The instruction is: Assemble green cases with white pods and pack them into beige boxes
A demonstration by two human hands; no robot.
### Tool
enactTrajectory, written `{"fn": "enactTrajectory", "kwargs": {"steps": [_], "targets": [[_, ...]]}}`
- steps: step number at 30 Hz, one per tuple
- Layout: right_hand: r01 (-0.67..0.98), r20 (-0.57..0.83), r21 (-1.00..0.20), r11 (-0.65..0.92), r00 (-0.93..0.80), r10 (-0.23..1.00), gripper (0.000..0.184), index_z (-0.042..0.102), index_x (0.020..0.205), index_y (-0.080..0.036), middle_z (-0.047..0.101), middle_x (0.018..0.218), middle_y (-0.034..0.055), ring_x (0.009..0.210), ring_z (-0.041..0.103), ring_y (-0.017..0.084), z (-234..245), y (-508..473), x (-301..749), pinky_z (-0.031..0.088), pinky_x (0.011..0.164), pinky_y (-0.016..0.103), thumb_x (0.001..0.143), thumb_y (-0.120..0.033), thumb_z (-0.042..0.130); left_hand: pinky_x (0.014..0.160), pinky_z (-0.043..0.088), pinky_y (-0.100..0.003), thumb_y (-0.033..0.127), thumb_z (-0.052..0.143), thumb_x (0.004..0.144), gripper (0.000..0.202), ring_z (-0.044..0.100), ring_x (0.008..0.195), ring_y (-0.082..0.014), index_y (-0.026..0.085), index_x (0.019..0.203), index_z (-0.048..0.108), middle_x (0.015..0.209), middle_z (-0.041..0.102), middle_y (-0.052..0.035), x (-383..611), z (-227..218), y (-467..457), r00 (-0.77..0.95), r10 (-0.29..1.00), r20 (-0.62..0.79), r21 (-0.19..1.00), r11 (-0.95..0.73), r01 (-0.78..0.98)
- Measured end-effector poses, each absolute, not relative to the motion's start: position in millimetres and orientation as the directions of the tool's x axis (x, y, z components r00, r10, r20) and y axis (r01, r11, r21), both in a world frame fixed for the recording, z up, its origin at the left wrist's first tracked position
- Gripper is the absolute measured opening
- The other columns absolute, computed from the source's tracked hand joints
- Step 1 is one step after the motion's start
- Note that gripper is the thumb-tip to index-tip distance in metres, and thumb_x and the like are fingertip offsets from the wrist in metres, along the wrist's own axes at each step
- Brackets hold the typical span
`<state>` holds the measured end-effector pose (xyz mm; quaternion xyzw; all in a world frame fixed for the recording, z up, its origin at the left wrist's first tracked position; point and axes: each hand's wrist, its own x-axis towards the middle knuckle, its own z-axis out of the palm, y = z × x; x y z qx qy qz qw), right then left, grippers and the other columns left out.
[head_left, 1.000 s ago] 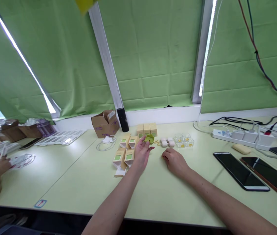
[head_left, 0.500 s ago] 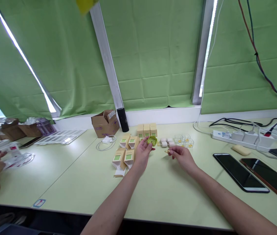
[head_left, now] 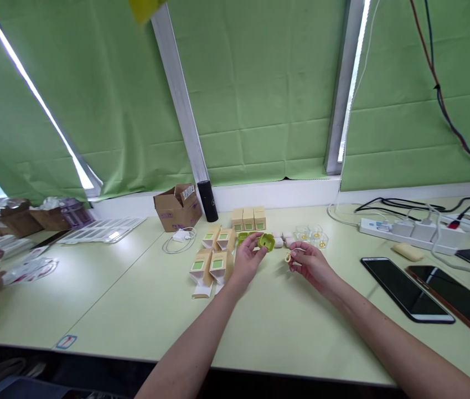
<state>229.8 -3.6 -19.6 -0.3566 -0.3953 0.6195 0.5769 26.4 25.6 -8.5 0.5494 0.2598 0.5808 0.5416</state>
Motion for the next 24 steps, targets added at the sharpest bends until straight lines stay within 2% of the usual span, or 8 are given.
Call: {"fn": "enactTrajectory", "kwargs": {"steps": [6,11,17,24], "targets": [[-0.411,0.065,-0.910,0.054,-0.014,0.998,0.036,0.061,0.085,-0.025,0.063,0.069,-0.0033,0.066,0.054,0.013,-10,-11,227,0.047,0.060,0.027,0.067,-0.040,0.088,0.093,0.054,-0.034,0.033,0.089,0.076,0.051,0.069,0.106,-0.0227,0.018,0.120,0.068,0.119,0.073,-0.0127,27,-9,25,0.197,0.919,0.342,0.906,-0.267,-0.329],[-0.426,0.096,-0.900,0.093,0.016,0.995,0.035,0.062,0.081,-0.024,0.058,0.070,-0.0035,0.065,0.052,0.013,-8,-11,226,0.047,0.060,0.028,0.069,-0.046,0.086,0.093,0.055,-0.034,0.031,0.088,0.077,0.050,0.070,0.108,-0.0236,0.019,0.121,0.068,0.121,0.072,-0.0130,27,-12,26,0.196,0.917,0.347,0.906,-0.274,-0.324],[-0.482,0.117,-0.870,0.099,-0.008,0.993,0.037,0.073,0.088,-0.022,0.063,0.076,-0.0008,0.070,0.057,0.014,-6,-11,226,0.053,0.071,0.033,0.063,-0.041,0.093,0.094,0.055,-0.035,0.033,0.088,0.077,0.051,0.069,0.111,-0.0249,0.019,0.121,0.068,0.122,0.072,-0.0134,27,-13,27,0.207,0.914,0.348,0.910,-0.277,-0.307],[-0.507,0.098,-0.860,0.059,-0.051,0.994,0.039,0.072,0.087,-0.021,0.067,0.072,-0.0004,0.069,0.060,0.014,-7,-12,222,0.053,0.071,0.032,0.064,-0.043,0.095,0.096,0.053,-0.036,0.032,0.089,0.075,0.051,0.067,0.115,-0.0268,0.019,0.120,0.069,0.121,0.072,-0.0134,28,-12,26,0.193,0.914,0.357,0.907,-0.290,-0.304]]}}
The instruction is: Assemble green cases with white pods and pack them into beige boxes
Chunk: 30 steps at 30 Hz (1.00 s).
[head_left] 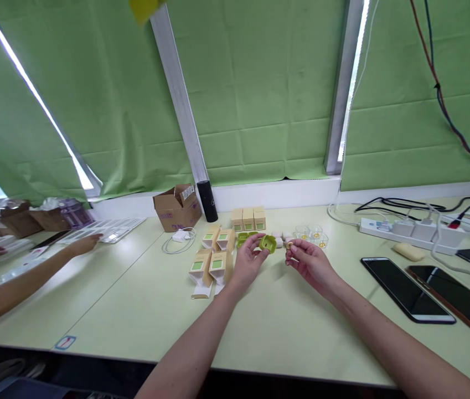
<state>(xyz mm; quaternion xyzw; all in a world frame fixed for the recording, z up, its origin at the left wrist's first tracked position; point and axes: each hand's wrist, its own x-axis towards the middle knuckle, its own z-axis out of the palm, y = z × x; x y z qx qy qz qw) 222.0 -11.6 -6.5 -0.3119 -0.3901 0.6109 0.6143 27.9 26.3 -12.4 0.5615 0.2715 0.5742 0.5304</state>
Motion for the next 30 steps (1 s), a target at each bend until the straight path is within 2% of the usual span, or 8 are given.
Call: {"fn": "enactTrajectory", "kwargs": {"steps": [4,8,11,16,19,26,30], "targets": [[-0.522,0.082,-0.852,0.036,-0.066,0.994,0.039,0.069,0.084,-0.021,0.067,0.071,-0.0013,0.067,0.061,0.014,-5.7,-11.6,222.3,0.052,0.066,0.030,0.065,-0.044,0.094,0.094,0.053,-0.035,0.031,0.088,0.076,0.048,0.066,0.118,-0.0276,0.020,0.119,0.070,0.124,0.071,-0.0130,28.3,-12.4,25.8,0.195,0.910,0.366,0.908,-0.303,-0.288],[-0.520,0.062,-0.854,0.028,-0.049,0.997,0.040,0.069,0.086,-0.022,0.074,0.082,0.0028,0.079,0.069,0.019,-3.7,-13.5,223.0,0.055,0.069,0.032,0.066,-0.046,0.094,0.095,0.052,-0.037,0.031,0.087,0.078,0.046,0.065,0.119,-0.0284,0.020,0.120,0.070,0.126,0.070,-0.0134,28.4,-13.6,24.9,0.201,0.909,0.366,0.918,-0.317,-0.238],[-0.524,0.100,-0.849,0.066,-0.037,0.994,0.038,0.071,0.085,-0.021,0.074,0.084,0.0026,0.081,0.069,0.017,-1.8,-15.0,223.0,0.057,0.074,0.033,0.065,-0.043,0.095,0.097,0.052,-0.038,0.031,0.086,0.079,0.046,0.065,0.119,-0.0287,0.021,0.121,0.070,0.125,0.070,-0.0136,28.2,-14.9,24.3,0.214,0.903,0.373,0.921,-0.332,-0.204],[-0.514,0.170,-0.848,0.130,-0.032,0.985,0.033,0.073,0.083,-0.022,0.071,0.084,0.0010,0.080,0.066,0.016,1.5,-17.1,221.9,0.056,0.072,0.032,0.065,-0.039,0.094,0.093,0.052,-0.037,0.029,0.086,0.078,0.046,0.066,0.116,-0.0278,0.020,0.120,0.068,0.123,0.071,-0.0137,28.6,-15.7,24.5,0.227,0.889,0.398,0.913,-0.360,-0.192],[-0.502,0.188,-0.851,0.156,-0.014,0.982,0.036,0.073,0.086,-0.023,0.071,0.085,0.0011,0.078,0.067,0.017,1.5,-17.3,221.4,0.056,0.073,0.033,0.062,-0.037,0.096,0.091,0.052,-0.035,0.026,0.087,0.076,0.047,0.067,0.114,-0.0270,0.019,0.119,0.067,0.123,0.071,-0.0137,29.4,-15.7,25.2,0.220,0.886,0.409,0.909,-0.375,-0.181],[-0.255,0.315,-0.912,0.322,0.069,0.946,0.038,0.073,0.093,-0.021,0.071,0.082,0.0030,0.071,0.066,0.018,-0.4,-17.0,219.9,0.057,0.075,0.037,0.070,-0.047,0.089,0.093,0.051,-0.038,0.029,0.087,0.075,0.050,0.067,0.112,-0.0259,0.019,0.119,0.064,0.122,0.070,-0.0131,29.1,-15.6,24.3,0.233,0.886,0.401,0.915,-0.374,-0.151],[-0.077,0.450,-0.884,0.462,0.133,0.883,0.029,0.073,0.099,-0.023,0.067,0.077,0.0013,0.070,0.065,0.017,0.2,-20.7,218.0,0.056,0.071,0.034,0.083,-0.046,0.078,0.095,0.051,-0.039,0.029,0.088,0.074,0.051,0.067,0.110,-0.0248,0.019,0.117,0.063,0.121,0.070,-0.0122,29.6,-14.1,21.9,0.246,0.890,0.383,0.922,-0.353,-0.157]]}}
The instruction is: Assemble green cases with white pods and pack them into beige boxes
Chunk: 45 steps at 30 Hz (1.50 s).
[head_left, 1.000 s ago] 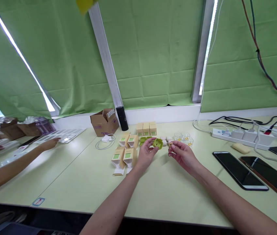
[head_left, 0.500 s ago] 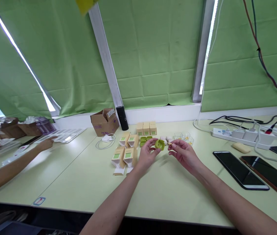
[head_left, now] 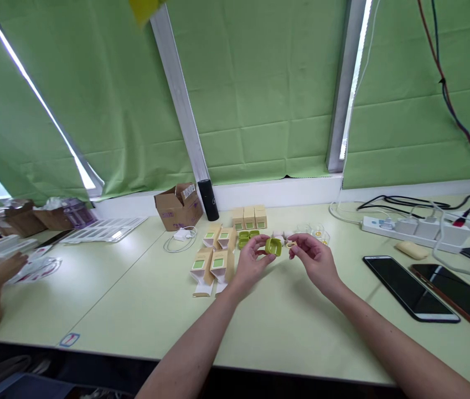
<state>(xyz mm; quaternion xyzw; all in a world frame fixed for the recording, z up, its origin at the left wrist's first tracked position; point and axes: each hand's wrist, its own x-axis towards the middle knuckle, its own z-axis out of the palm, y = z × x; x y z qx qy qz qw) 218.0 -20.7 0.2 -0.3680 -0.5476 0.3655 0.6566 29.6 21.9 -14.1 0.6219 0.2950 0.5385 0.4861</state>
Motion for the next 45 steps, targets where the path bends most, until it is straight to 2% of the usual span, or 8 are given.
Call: {"fn": "enactTrajectory", "kwargs": {"steps": [3,6,9,15,22,28,34,45], "targets": [[-0.001,0.481,-0.873,0.487,0.151,0.864,0.024,0.074,0.099,-0.023,0.067,0.074,0.0017,0.071,0.066,0.018,-2,-22,217,0.056,0.071,0.033,0.087,-0.044,0.073,0.095,0.052,-0.039,0.027,0.089,0.071,0.052,0.067,0.109,-0.0237,0.019,0.115,0.062,0.118,0.070,-0.0108,31,-13,20,0.246,0.896,0.369,0.927,-0.333,-0.174],[0.011,0.485,-0.872,0.489,0.144,0.862,0.025,0.074,0.099,-0.022,0.069,0.078,0.0028,0.071,0.067,0.019,-6,-22,216,0.058,0.070,0.034,0.085,-0.043,0.075,0.095,0.051,-0.039,0.026,0.089,0.070,0.052,0.067,0.107,-0.0228,0.019,0.114,0.061,0.115,0.070,-0.0098,31,-11,19,0.258,0.889,0.377,0.923,-0.339,-0.183],[0.094,0.533,-0.846,0.525,0.128,0.836,0.023,0.073,0.100,-0.022,0.069,0.082,0.0039,0.072,0.067,0.019,-9,-23,215,0.059,0.070,0.034,0.088,-0.041,0.072,0.095,0.051,-0.038,0.025,0.090,0.070,0.052,0.068,0.106,-0.0225,0.019,0.113,0.061,0.114,0.071,-0.0091,31,-10,17,0.269,0.881,0.390,0.919,-0.351,-0.180],[0.334,0.682,-0.707,0.624,0.084,0.727,0.015,0.072,0.102,-0.023,0.070,0.084,0.0048,0.072,0.066,0.019,-10,-26,215,0.059,0.068,0.034,0.095,-0.033,0.064,0.092,0.052,-0.037,0.020,0.088,0.070,0.050,0.070,0.104,-0.0238,0.020,0.112,0.060,0.112,0.073,-0.0092,32,-7,12,0.279,0.882,0.380,0.925,-0.362,-0.116],[0.475,0.790,-0.545,0.691,0.015,0.612,0.014,0.069,0.105,-0.025,0.072,0.093,0.0054,0.080,0.069,0.020,-9,-28,217,0.058,0.072,0.034,0.097,-0.019,0.058,0.096,0.052,-0.040,0.019,0.089,0.069,0.050,0.066,0.120,-0.0293,0.022,0.111,0.062,0.120,0.070,-0.0099,33,-6,7,0.267,0.885,0.383,0.919,-0.395,-0.008],[0.601,0.835,-0.422,0.679,-0.034,0.549,0.017,0.070,0.104,-0.024,0.058,0.096,0.0069,0.084,0.062,0.021,-13,-26,218,0.055,0.070,0.035,0.095,-0.017,0.059,0.099,0.052,-0.041,0.019,0.089,0.069,0.050,0.068,0.116,-0.0272,0.023,0.112,0.064,0.119,0.070,-0.0080,35,-5,4,0.258,0.880,0.399,0.908,-0.419,0.027],[0.660,0.841,-0.357,0.661,-0.080,0.534,0.020,0.070,0.106,-0.023,0.055,0.090,0.0053,0.079,0.058,0.020,-15,-26,217,0.050,0.067,0.034,0.094,-0.013,0.057,0.102,0.052,-0.041,0.018,0.089,0.068,0.049,0.069,0.113,-0.0250,0.023,0.111,0.065,0.116,0.070,-0.0053,35,-8,5,0.254,0.864,0.435,0.881,-0.467,0.079],[0.703,0.842,-0.293,0.648,-0.131,0.523,0.016,0.070,0.101,-0.022,0.061,0.080,0.0049,0.077,0.055,0.021,-16,-25,217,0.043,0.067,0.034,0.097,-0.015,0.055,0.109,0.052,-0.046,0.019,0.090,0.069,0.046,0.069,0.110,-0.0229,0.022,0.110,0.069,0.113,0.071,-0.0046,35,-8,4,0.254,0.806,0.534,0.819,-0.568,0.082]]}}
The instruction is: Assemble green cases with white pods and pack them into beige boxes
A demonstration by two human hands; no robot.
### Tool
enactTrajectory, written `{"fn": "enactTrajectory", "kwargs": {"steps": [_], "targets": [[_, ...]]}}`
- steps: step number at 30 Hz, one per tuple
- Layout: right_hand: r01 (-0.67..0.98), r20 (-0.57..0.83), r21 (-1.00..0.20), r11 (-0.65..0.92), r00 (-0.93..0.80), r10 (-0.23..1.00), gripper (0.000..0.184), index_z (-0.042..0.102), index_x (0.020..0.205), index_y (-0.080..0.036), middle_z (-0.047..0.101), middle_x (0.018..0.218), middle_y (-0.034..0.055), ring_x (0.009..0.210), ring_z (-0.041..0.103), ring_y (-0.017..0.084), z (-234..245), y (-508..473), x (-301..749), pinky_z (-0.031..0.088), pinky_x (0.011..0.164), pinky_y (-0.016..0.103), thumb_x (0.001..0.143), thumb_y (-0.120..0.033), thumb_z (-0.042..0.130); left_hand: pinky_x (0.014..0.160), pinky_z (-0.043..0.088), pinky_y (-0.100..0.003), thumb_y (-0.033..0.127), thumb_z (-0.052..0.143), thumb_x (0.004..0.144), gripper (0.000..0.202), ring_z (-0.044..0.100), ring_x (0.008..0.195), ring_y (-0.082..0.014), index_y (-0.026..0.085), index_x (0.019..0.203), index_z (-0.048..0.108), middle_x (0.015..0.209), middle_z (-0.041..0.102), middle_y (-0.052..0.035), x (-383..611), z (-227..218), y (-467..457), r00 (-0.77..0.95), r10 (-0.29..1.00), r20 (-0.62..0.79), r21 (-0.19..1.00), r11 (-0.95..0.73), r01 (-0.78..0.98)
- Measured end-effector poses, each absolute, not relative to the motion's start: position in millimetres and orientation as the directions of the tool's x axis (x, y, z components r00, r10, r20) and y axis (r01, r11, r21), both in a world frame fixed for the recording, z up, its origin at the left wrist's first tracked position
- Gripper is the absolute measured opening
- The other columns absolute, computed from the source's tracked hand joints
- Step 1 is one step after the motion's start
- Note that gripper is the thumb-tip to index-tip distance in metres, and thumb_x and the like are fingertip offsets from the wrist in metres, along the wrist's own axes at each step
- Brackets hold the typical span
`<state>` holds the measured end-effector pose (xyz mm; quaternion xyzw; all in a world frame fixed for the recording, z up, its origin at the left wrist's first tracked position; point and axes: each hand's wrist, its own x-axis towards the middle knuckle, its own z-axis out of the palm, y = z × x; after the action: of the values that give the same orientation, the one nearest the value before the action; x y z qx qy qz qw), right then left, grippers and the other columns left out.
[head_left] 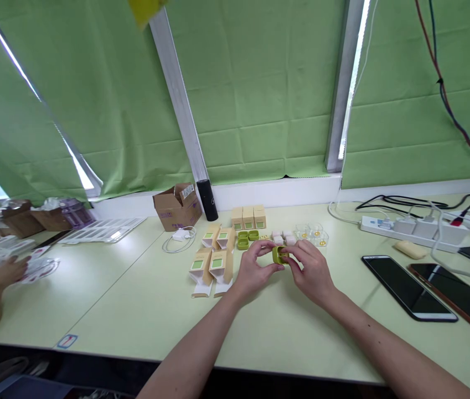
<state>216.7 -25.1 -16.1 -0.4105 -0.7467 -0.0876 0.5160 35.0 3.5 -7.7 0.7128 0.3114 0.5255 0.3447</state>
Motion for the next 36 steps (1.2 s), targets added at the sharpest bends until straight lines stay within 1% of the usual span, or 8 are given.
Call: {"fn": "enactTrajectory", "kwargs": {"steps": [6,14,20,25,28,36], "targets": [[0.689,0.835,-0.291,0.664,-0.155,0.527,0.017,0.068,0.099,-0.022,0.064,0.076,0.0040,0.075,0.055,0.021,-15.6,-24.9,216.6,0.041,0.067,0.034,0.097,-0.013,0.053,0.110,0.052,-0.048,0.021,0.091,0.068,0.047,0.070,0.112,-0.0240,0.021,0.110,0.069,0.114,0.071,-0.0059,34.7,-7.1,3.7,0.269,0.793,0.547,0.812,-0.581,0.060],[0.692,0.819,-0.298,0.658,-0.169,0.549,0.015,0.068,0.099,-0.022,0.069,0.076,0.0030,0.073,0.054,0.020,-17.6,-23.1,218.2,0.040,0.066,0.033,0.096,-0.012,0.057,0.113,0.050,-0.047,0.020,0.090,0.070,0.046,0.069,0.115,-0.0238,0.021,0.110,0.069,0.116,0.073,-0.0065,34.2,-5.1,1.2,0.290,0.803,0.521,0.828,-0.558,0.059],[0.701,0.820,-0.311,0.642,-0.144,0.554,0.016,0.071,0.096,-0.022,0.064,0.070,0.0026,0.069,0.055,0.020,-20.1,-22.1,218.2,0.040,0.064,0.032,0.095,-0.014,0.057,0.111,0.051,-0.047,0.019,0.090,0.070,0.045,0.069,0.118,-0.0263,0.021,0.110,0.069,0.118,0.073,-0.0074,34.1,-5.0,0.4,0.307,0.820,0.484,0.852,-0.522,0.050],[0.718,0.820,-0.314,0.621,-0.124,0.558,0.014,0.070,0.090,-0.022,0.059,0.067,0.0015,0.064,0.053,0.018,-19.9,-22.6,217.5,0.039,0.062,0.030,0.093,-0.015,0.059,0.110,0.052,-0.047,0.016,0.089,0.069,0.045,0.070,0.119,-0.0279,0.021,0.110,0.069,0.118,0.073,-0.0076,35.0,-4.7,0.3,0.315,0.832,0.458,0.869,-0.493,0.040],[0.716,0.823,-0.307,0.627,-0.131,0.552,0.014,0.070,0.087,-0.022,0.059,0.066,0.0010,0.064,0.053,0.018,-19.2,-22.7,217.1,0.039,0.064,0.030,0.092,-0.015,0.059,0.109,0.052,-0.047,0.014,0.089,0.068,0.045,0.069,0.120,-0.0283,0.022,0.109,0.070,0.117,0.073,-0.0074,35.2,-2.9,-0.3,0.315,0.838,0.446,0.876,-0.480,0.035],[0.702,0.827,-0.281,0.654,-0.168,0.536,0.013,0.071,0.091,-0.021,0.059,0.065,0.0002,0.064,0.054,0.018,-18.6,-21.5,217.7,0.040,0.067,0.031,0.093,-0.015,0.060,0.106,0.054,-0.046,0.012,0.090,0.065,0.048,0.070,0.117,-0.0294,0.022,0.108,0.070,0.119,0.072,-0.0071,33.1,0.1,1.1,0.313,0.864,0.395,0.903,-0.428,0.040]]}}
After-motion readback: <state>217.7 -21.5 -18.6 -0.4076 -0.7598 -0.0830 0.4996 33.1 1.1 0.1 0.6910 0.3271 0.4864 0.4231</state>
